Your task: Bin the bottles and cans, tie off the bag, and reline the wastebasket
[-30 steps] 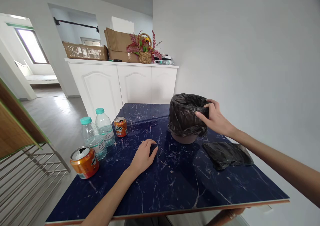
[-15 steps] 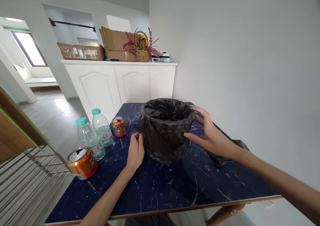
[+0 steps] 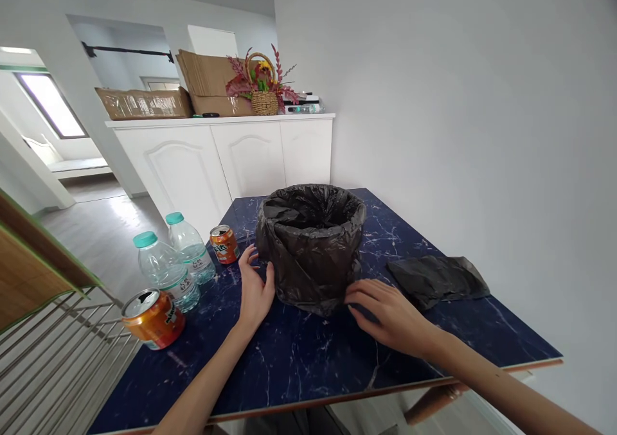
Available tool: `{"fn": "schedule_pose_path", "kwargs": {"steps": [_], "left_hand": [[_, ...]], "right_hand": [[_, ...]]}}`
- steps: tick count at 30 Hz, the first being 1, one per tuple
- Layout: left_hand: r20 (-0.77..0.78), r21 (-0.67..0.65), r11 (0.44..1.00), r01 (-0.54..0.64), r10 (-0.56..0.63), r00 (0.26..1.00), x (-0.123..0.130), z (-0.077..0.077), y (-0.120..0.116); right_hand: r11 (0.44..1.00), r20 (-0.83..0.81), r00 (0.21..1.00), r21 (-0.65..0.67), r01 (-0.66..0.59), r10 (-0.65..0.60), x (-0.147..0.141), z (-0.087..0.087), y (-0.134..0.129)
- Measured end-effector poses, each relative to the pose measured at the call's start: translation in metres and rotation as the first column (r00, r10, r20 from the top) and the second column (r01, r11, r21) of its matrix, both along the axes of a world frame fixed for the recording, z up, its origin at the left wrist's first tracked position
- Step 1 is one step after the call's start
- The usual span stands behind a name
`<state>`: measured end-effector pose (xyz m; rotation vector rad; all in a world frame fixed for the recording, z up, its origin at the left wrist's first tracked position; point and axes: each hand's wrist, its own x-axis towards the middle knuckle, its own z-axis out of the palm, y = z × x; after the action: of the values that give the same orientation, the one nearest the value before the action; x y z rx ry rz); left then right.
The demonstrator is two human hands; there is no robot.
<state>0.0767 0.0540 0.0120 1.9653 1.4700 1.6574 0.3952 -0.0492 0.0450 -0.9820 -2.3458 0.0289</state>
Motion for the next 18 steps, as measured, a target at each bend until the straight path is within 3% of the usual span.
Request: {"fn": "schedule_pose_path", "kwargs": {"steps": [3,7,11,14,18], "left_hand": [[-0.021,-0.018,1.0,0.008,-0.008,1.0,-0.001,-0.003,0.002],[-0.025,-0.053,0.999,-0.009,0.007,1.0,-0.005,-0.008,0.001],[-0.043,-0.039,0.999,-0.028,0.026,0.999,-0.009,-0.001,-0.021],[-0.126,0.077,0.996,-0.045,0.055,0.99,-0.015,0.029,-0.049],[-0.331,0.325,0.939,-0.115,0.227,0.916,-0.037,0.1,-0.074]], "right_hand": [[0.995,-0.023,0.999,-0.095,-0.036,0.034,0.005,-0.008,-0.006],[0.976,-0.174,0.984,-0.218,-0.009,-0.029,0.01,-0.02,-0.018],[0.927,-0.26,0.958,-0.374,0.019,-0.124,0.012,-0.032,-0.03],[0.879,-0.299,0.938,-0.477,0.012,-0.176,0.014,-0.036,-0.035],[0.825,-0.39,0.89,-0.564,-0.028,-0.236,0.016,-0.037,-0.035]]}}
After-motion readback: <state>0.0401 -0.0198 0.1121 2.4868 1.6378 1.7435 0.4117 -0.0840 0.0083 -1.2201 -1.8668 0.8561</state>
